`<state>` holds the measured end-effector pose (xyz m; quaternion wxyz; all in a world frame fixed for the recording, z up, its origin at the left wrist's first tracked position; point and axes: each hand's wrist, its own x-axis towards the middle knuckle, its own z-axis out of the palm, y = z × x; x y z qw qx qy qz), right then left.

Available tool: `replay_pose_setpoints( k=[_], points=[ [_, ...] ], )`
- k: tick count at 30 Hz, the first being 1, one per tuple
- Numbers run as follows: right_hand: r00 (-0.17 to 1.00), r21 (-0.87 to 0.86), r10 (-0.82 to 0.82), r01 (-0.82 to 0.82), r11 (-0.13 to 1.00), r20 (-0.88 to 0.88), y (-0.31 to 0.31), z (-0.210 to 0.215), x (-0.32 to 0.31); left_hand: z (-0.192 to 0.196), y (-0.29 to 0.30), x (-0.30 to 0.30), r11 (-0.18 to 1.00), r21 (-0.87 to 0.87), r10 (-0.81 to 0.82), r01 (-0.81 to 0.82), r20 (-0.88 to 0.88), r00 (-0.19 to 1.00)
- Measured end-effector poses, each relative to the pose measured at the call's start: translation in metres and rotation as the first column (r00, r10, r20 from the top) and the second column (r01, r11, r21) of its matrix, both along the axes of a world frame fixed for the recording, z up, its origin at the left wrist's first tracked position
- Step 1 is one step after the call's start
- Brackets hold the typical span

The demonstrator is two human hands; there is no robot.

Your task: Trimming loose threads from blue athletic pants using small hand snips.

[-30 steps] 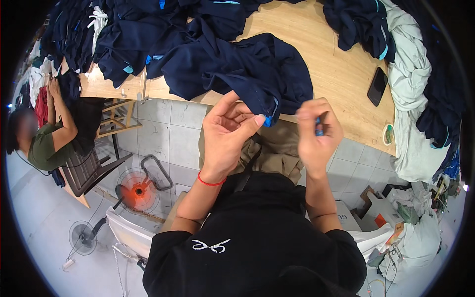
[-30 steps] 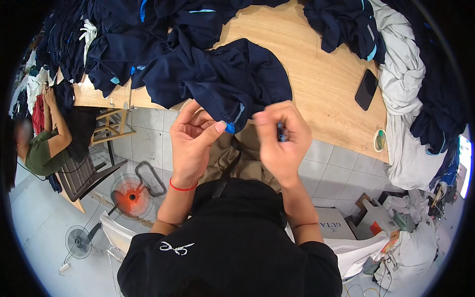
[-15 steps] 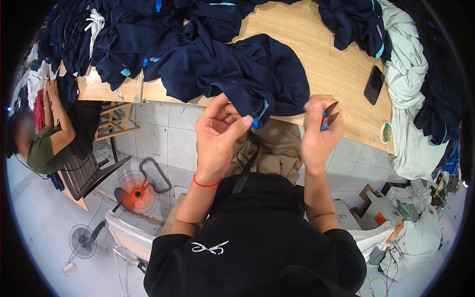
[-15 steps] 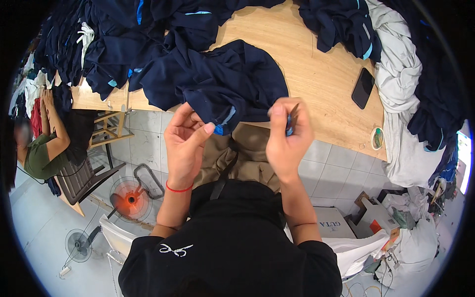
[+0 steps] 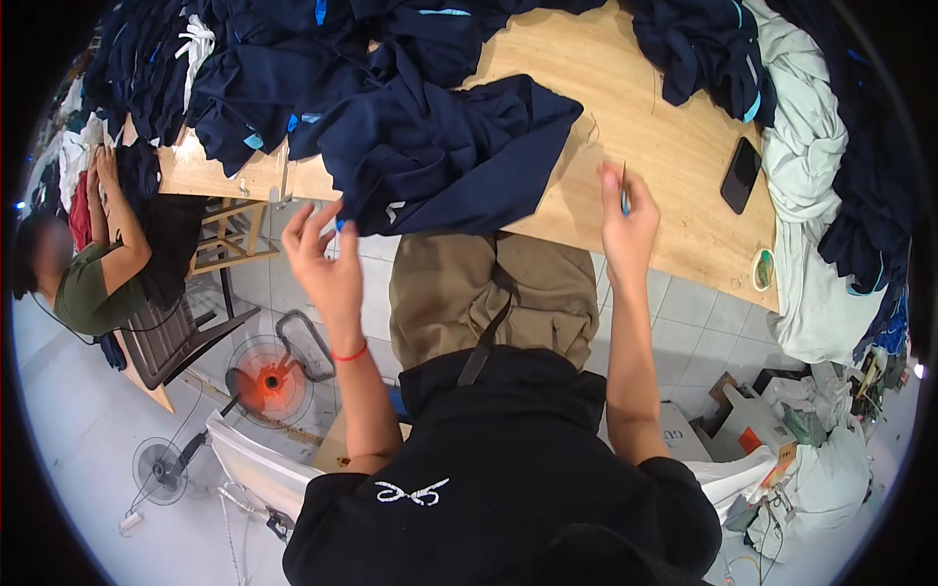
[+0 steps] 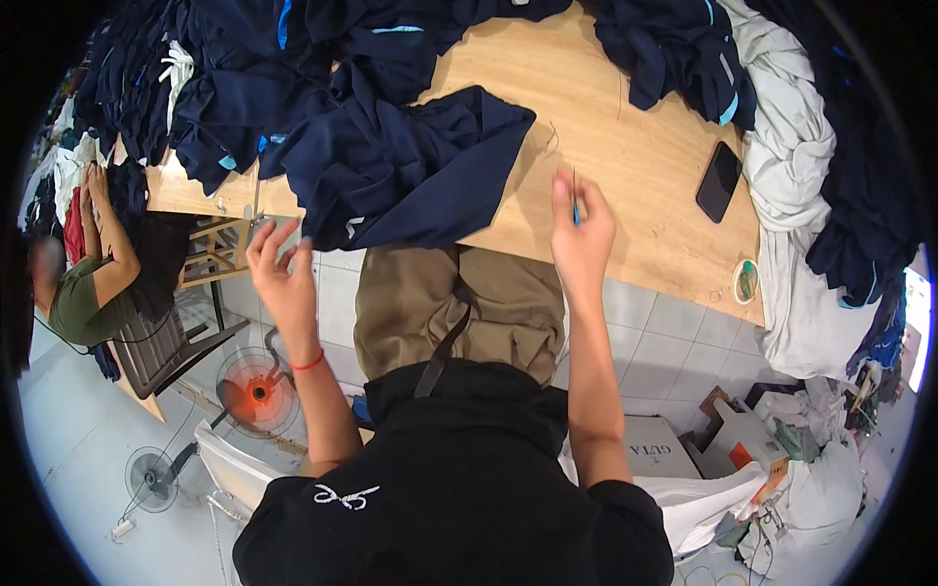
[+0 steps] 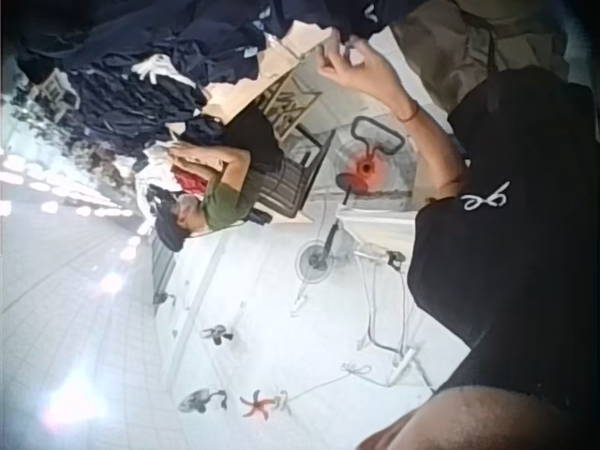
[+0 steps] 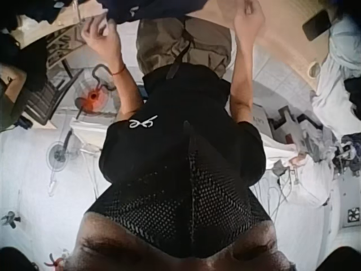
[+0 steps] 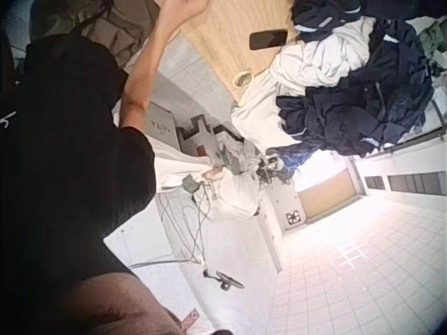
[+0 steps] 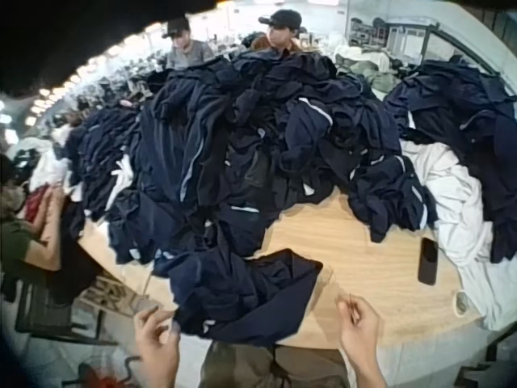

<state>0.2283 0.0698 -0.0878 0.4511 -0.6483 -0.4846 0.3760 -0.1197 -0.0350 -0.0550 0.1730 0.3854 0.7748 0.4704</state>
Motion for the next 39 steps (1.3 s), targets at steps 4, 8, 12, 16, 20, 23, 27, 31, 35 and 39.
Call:
replay_pose_setpoints(
  k=[4, 8, 12, 16, 20, 23, 27, 31, 35, 39],
  points=[
    [0.996, 0.229, 0.0, -0.02, 0.973, 0.085, 0.055, 0.016, -0.033, 0.01, 0.046, 0.051, 0.968, 0.045, -0.234, 0.248, -0.209, 0.95],
    [0.915, 0.005, 0.174, -0.189, 0.982, 0.364, 0.086, 0.014, -0.04, -0.027, 0.061, 0.057, 0.947, -0.057, -0.3, 0.316, -0.51, 0.806],
    [0.917, -0.07, -0.006, -0.024, 0.997, -0.4, 0.071, 0.029, 0.009, 0.019, 0.04, 0.048, 0.987, 0.126, -0.086, 0.103, -0.136, 0.987],
    [0.591, -0.073, -0.189, 0.214, 0.974, -0.784, 0.03, 0.093, 0.043, 0.071, 0.027, 0.017, 0.921, 0.362, 0.23, -0.142, -0.215, 0.949],
    [0.541, 0.021, -0.144, 0.287, 0.958, -0.829, 0.017, 0.091, 0.055, 0.062, 0.067, -0.016, 0.904, 0.381, 0.341, -0.195, -0.366, 0.866],
    [0.728, -0.084, -0.127, 0.096, 0.992, -0.673, 0.003, 0.061, 0.061, 0.009, 0.088, -0.042, 0.996, -0.081, -0.07, 0.044, -0.359, 0.931],
    [0.903, -0.316, -0.272, 0.165, 0.934, -0.332, -0.028, 0.048, 0.064, -0.007, 0.064, -0.014, 0.995, 0.043, -0.064, 0.095, -0.468, 0.881],
    [0.952, -0.093, -0.281, 0.27, 0.958, -0.122, -0.025, 0.042, 0.066, 0.009, 0.052, 0.037, 0.972, 0.141, -0.135, 0.19, -0.325, 0.936],
    [0.982, 0.195, -0.165, 0.146, 0.97, 0.088, 0.022, 0.076, 0.033, -0.006, 0.061, 0.067, 0.931, 0.011, -0.344, 0.365, -0.308, 0.887],
    [0.942, 0.285, -0.089, -0.007, 0.959, 0.323, 0.085, 0.059, 0.016, -0.02, 0.062, 0.085, 0.905, -0.089, -0.419, 0.417, -0.368, 0.83]
  ],
)
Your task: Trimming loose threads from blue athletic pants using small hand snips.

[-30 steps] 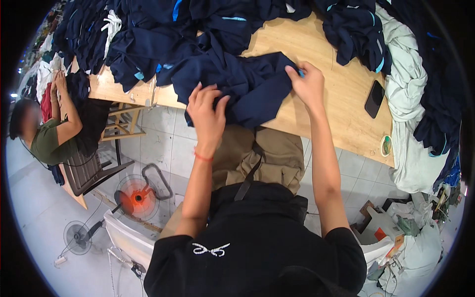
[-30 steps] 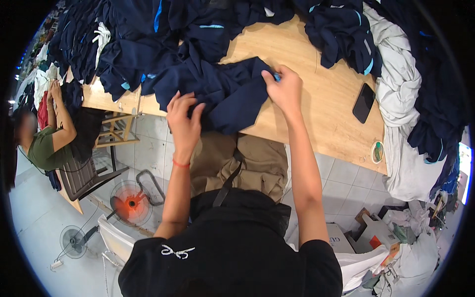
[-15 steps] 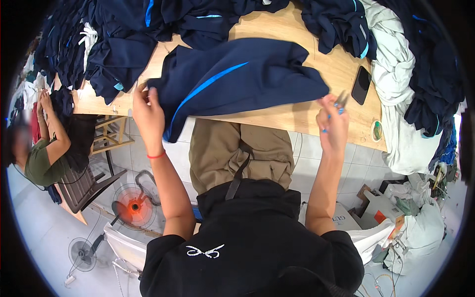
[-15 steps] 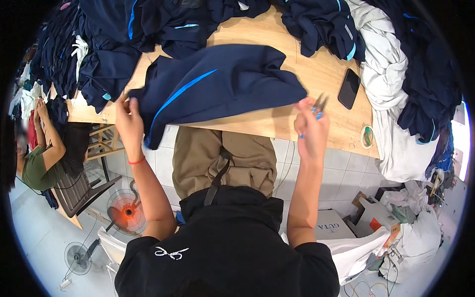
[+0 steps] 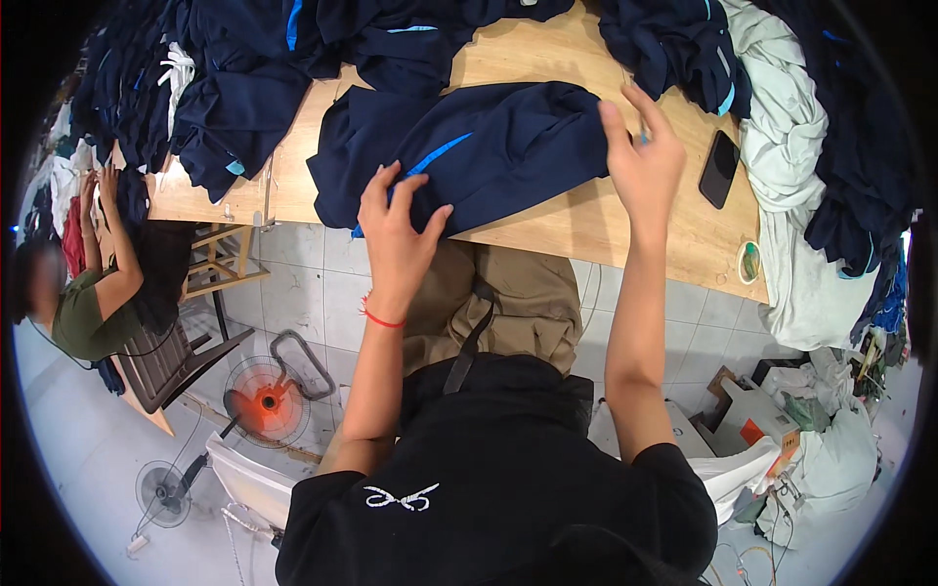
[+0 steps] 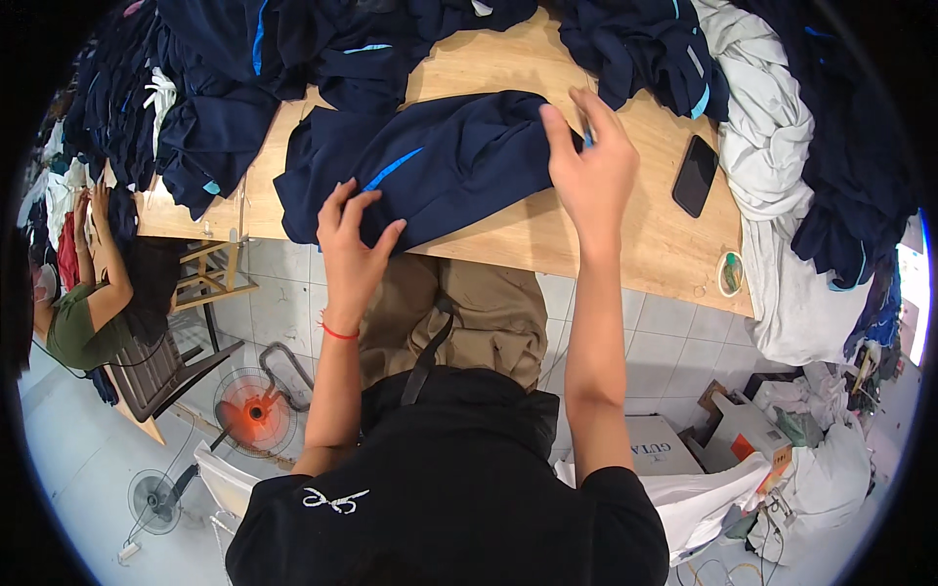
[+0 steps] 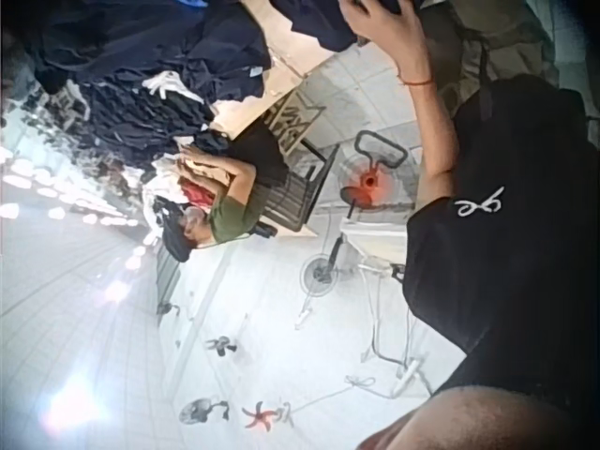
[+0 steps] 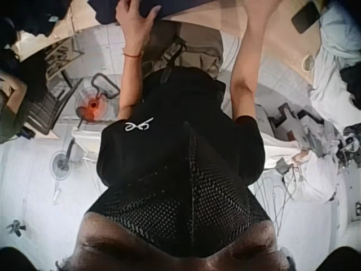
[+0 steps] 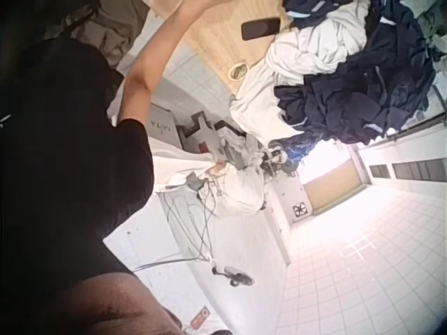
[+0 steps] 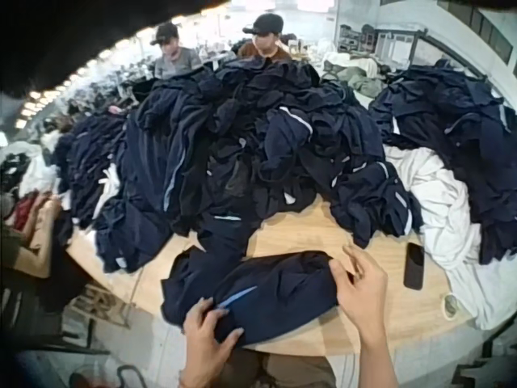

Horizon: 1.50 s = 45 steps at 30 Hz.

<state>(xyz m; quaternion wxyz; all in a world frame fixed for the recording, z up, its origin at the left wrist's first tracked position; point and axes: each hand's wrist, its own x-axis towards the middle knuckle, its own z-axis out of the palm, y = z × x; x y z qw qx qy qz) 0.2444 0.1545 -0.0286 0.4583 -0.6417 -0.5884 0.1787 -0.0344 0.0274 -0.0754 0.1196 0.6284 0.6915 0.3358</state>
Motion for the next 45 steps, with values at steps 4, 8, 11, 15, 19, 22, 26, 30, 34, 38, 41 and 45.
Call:
replay_pose_setpoints(
  k=[4, 8, 11, 15, 19, 22, 26, 30, 34, 38, 41, 45],
  points=[
    [0.928, -0.263, 0.321, -0.267, 0.927, 0.189, 0.026, -0.017, 0.005, -0.022, -0.007, -0.008, 0.998, -0.064, 0.01, -0.015, -0.07, 0.997],
    [0.944, -0.313, 0.311, -0.263, 0.913, 0.114, 0.003, -0.036, 0.038, -0.013, -0.003, -0.021, 0.999, 0.031, 0.031, -0.034, 0.075, 0.997],
    [0.97, -0.139, 0.229, -0.238, 0.961, -0.077, -0.031, -0.057, 0.068, 0.007, -0.004, -0.026, 0.978, 0.186, 0.054, -0.092, 0.201, 0.978],
    [0.702, -0.414, -0.177, -0.182, 0.892, -0.69, -0.079, -0.028, 0.061, 0.013, -0.011, -0.04, 0.945, 0.245, 0.152, -0.217, 0.258, 0.954],
    [0.481, -0.227, -0.124, -0.16, 0.961, -0.868, -0.099, -0.019, 0.037, 0.01, -0.014, -0.051, 0.963, 0.197, 0.16, -0.185, 0.137, 0.978],
    [0.403, -0.149, -0.06, -0.194, 0.97, -0.913, -0.104, -0.012, 0.025, 0.014, -0.019, -0.055, 0.996, 0.066, 0.059, -0.062, 0.05, 0.997],
    [0.27, -0.095, -0.029, -0.235, 0.967, -0.962, -0.104, -0.001, 0.017, 0.015, -0.031, -0.055, 0.992, -0.106, -0.06, 0.06, 0.004, 0.998],
    [0.26, 0.009, 0.103, -0.342, 0.94, -0.96, -0.106, 0.003, 0.015, 0.018, -0.034, -0.05, 0.982, -0.15, -0.115, 0.113, -0.003, 0.993],
    [0.295, 0.015, 0.134, -0.372, 0.928, -0.946, -0.112, 0.004, 0.018, 0.039, -0.026, -0.033, 0.997, -0.033, -0.063, 0.068, 0.132, 0.989],
    [0.332, 0.018, 0.161, -0.396, 0.918, -0.929, -0.116, 0.016, 0.008, 0.068, -0.016, 0.007, 0.988, 0.073, -0.151, 0.133, 0.543, 0.826],
    [0.365, 0.04, 0.211, -0.424, 0.905, -0.907, -0.119, 0.019, -0.001, 0.089, -0.005, 0.044, 0.938, 0.223, -0.34, 0.264, 0.466, 0.816],
    [0.355, 0.047, 0.215, -0.427, 0.903, -0.91, -0.119, 0.022, -0.009, 0.077, 0.002, 0.072, 0.923, 0.28, -0.367, 0.262, 0.444, 0.817]
  ],
)
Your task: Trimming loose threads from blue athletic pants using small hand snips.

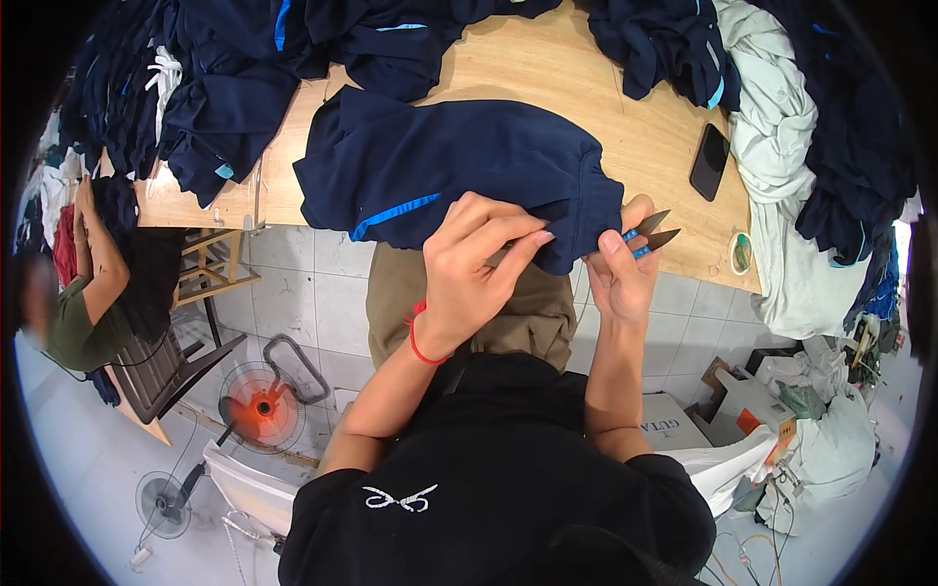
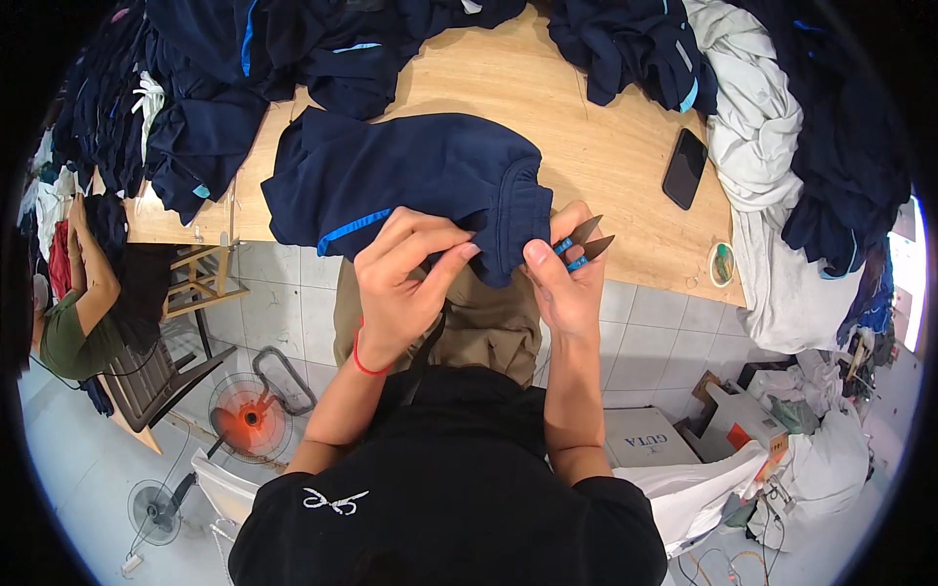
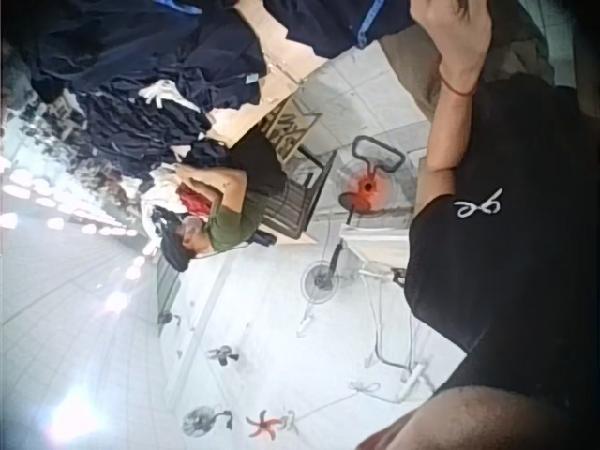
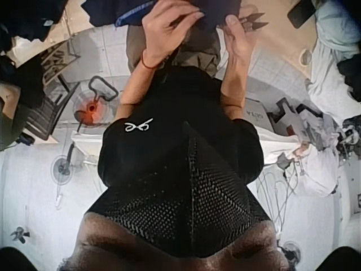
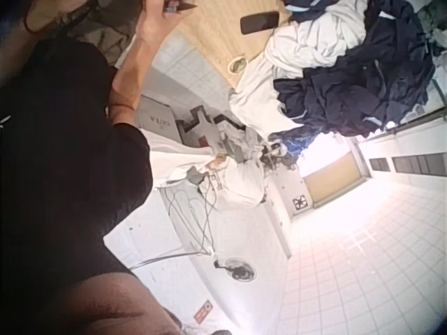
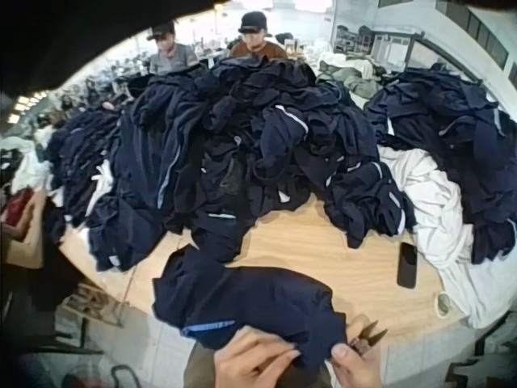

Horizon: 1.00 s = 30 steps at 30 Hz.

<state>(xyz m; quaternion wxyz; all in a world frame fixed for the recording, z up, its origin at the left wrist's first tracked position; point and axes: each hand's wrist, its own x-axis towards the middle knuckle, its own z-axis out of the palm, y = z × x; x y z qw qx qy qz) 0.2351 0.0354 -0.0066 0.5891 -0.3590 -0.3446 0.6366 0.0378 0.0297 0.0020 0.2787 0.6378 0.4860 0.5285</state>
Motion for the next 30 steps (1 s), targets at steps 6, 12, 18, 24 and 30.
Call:
replay_pose_setpoints(
  k=[6, 12, 18, 24, 30],
  points=[
    [0.998, -0.085, -0.067, 0.067, 0.994, 0.004, 0.002, -0.009, 0.009, 0.0, -0.012, -0.027, 0.963, -0.265, 0.079, 0.05, 0.453, 0.888],
    [0.995, -0.087, -0.049, 0.041, 0.995, -0.084, 0.006, -0.007, 0.009, -0.012, -0.014, -0.049, 0.969, -0.226, 0.046, 0.095, 0.548, 0.835],
    [0.991, -0.019, 0.004, -0.002, 1.0, 0.131, -0.005, -0.021, 0.054, -0.026, -0.017, -0.085, 0.94, -0.328, 0.258, -0.098, 0.489, 0.833],
    [0.716, -0.345, 0.233, 0.012, 0.939, 0.658, 0.005, -0.022, 0.063, -0.045, -0.012, -0.143, 0.77, -0.348, 0.573, -0.536, 0.005, 0.82],
    [0.78, -0.265, 0.044, 0.158, 0.951, 0.624, 0.018, -0.036, 0.054, -0.079, 0.009, -0.103, 0.93, -0.127, 0.245, -0.345, -0.487, 0.838]
  ],
)
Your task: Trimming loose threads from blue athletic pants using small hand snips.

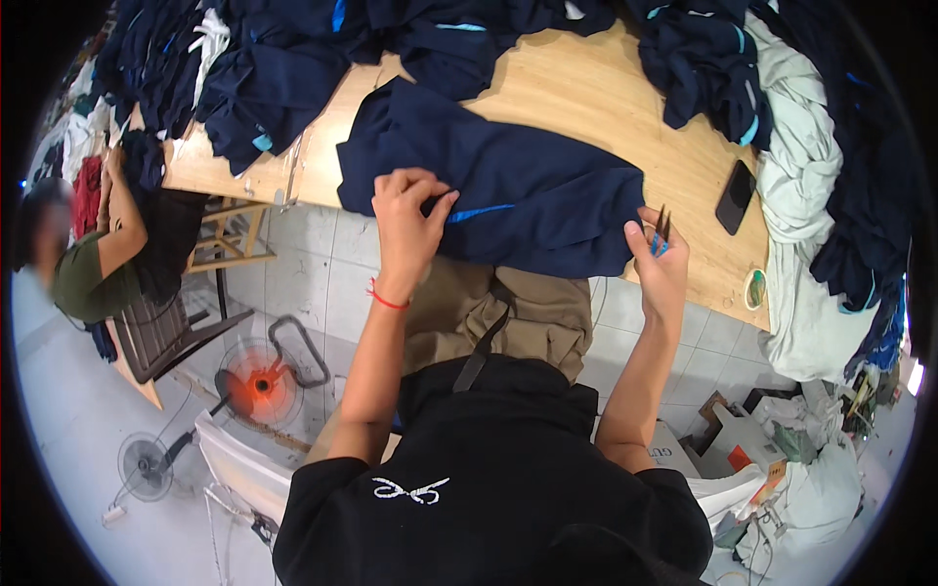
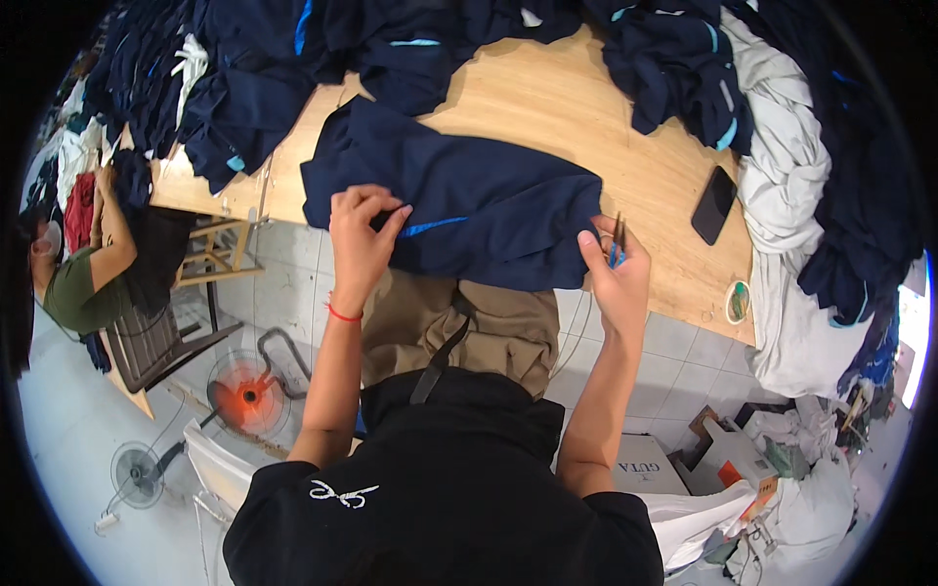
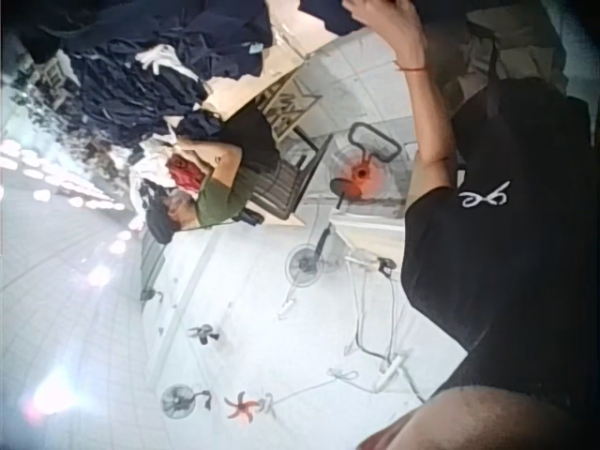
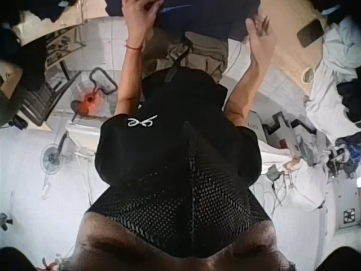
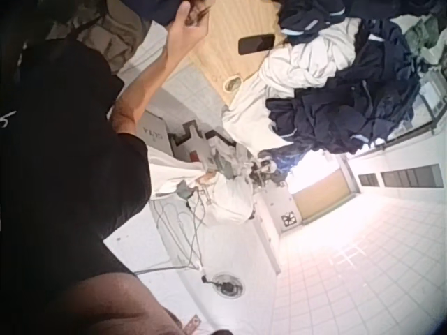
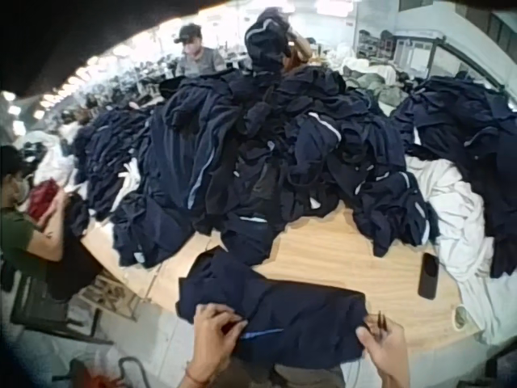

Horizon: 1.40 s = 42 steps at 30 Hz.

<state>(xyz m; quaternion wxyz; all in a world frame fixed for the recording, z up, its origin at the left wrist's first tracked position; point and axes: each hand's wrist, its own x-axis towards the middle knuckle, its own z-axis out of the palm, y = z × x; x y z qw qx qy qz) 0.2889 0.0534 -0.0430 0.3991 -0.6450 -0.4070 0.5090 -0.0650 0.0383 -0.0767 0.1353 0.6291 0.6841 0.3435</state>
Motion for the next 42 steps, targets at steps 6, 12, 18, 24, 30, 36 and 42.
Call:
replay_pose_setpoints(
  k=[6, 12, 18, 24, 30, 36, 42],
  points=[
    [0.894, 0.253, -0.34, 0.415, 0.874, -0.293, 0.018, 0.053, 0.039, 0.069, 0.07, 0.023, 0.982, 0.186, -0.076, -0.031, 0.541, 0.838],
    [0.911, 0.7, -0.159, 0.396, 0.594, -0.38, -0.01, 0.127, 0.015, 0.144, 0.096, 0.02, 0.829, 0.488, -0.291, -0.272, 0.794, 0.534],
    [0.929, 0.324, 0.298, -0.358, 0.876, 0.221, -0.052, 0.089, -0.057, 0.059, 0.096, -0.077, 0.879, 0.219, 0.271, -0.424, 0.503, 0.821],
    [0.985, 0.048, -0.062, 0.056, 0.997, 0.158, -0.031, 0.01, -0.012, 0.016, -0.022, -0.029, 0.909, -0.016, 0.383, -0.417, 0.427, 0.819],
    [0.89, 0.386, -0.139, -0.044, 0.922, 0.434, 0.039, -0.008, -0.007, 0.013, -0.023, 0.07, 0.993, 0.094, 0.043, -0.067, 0.24, 0.97],
    [0.72, 0.471, -0.202, -0.193, 0.86, 0.664, 0.081, -0.034, -0.03, -0.004, -0.011, 0.061, 0.998, -0.018, 0.067, -0.064, 0.201, 0.977],
    [0.624, 0.478, -0.331, -0.077, 0.875, 0.707, 0.073, -0.068, -0.017, -0.002, -0.016, 0.044, 0.983, -0.183, 0.057, -0.008, 0.265, 0.963]
  ],
)
